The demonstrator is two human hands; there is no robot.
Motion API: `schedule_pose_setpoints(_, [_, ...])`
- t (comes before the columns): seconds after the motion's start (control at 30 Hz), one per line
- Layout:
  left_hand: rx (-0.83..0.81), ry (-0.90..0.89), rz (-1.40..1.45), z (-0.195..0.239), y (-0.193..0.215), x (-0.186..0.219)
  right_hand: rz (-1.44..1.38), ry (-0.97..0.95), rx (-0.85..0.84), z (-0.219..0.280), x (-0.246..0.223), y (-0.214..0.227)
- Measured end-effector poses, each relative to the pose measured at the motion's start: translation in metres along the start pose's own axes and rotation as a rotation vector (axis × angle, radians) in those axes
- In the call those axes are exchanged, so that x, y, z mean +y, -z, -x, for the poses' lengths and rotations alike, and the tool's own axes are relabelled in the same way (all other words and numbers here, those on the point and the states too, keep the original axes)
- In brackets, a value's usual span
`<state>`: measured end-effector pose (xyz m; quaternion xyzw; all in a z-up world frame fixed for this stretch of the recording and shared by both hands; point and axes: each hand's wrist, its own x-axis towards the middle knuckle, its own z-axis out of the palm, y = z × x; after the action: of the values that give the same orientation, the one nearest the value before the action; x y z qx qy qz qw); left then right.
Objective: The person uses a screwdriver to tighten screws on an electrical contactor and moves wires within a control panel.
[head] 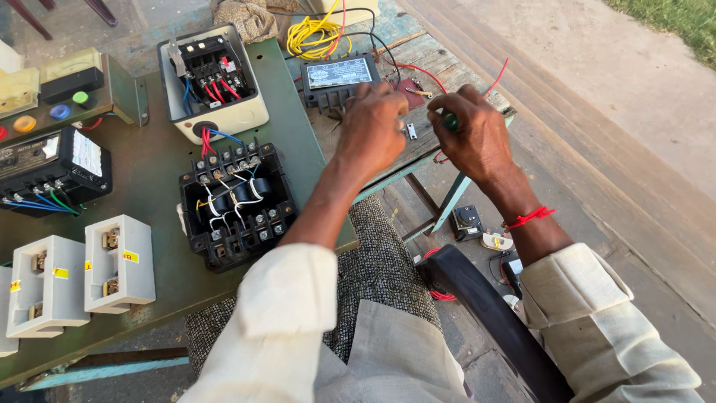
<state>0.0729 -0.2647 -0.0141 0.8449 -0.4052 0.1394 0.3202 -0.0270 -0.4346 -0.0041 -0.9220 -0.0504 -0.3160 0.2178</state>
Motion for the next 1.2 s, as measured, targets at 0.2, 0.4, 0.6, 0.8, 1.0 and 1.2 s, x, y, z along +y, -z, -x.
schedule_pose_setpoints(0.2, [0.135, -0.005, 0.191, 0.036, 0.054, 0.004, -0.188, 0.078, 0.149, -0.026, -0.044, 0.026])
schedule_pose_setpoints(0.4, [0.217, -0.153, 0.579, 0.091, 0.054, 0.047, -1.139, -0.26, 0.005, -0.045, -0.134, 0.046])
schedule_pose_setpoints(0.6, [0.29, 0.294, 0.637, 0.139, 0.102, 0.055, -1.465, -0.296, -0.145, -0.047, -0.174, 0.002])
schedule_pose_setpoints(0.8, [0.248, 0.457, 0.696, 0.176, 0.158, 0.016, -1.24, -0.279, -0.465, -0.01, -0.232, -0.049])
schedule_pose_setpoints(1.0, [0.422, 0.222, 0.498, 0.218, 0.206, -0.032, -1.332, -0.122, -0.287, -0.024, -0.258, -0.054])
schedule_pose_setpoints(1.2, [0.418, 0.135, 0.328, 0.227, 0.206, -0.049, -1.182, -0.027, -0.328, -0.034, -0.276, -0.067])
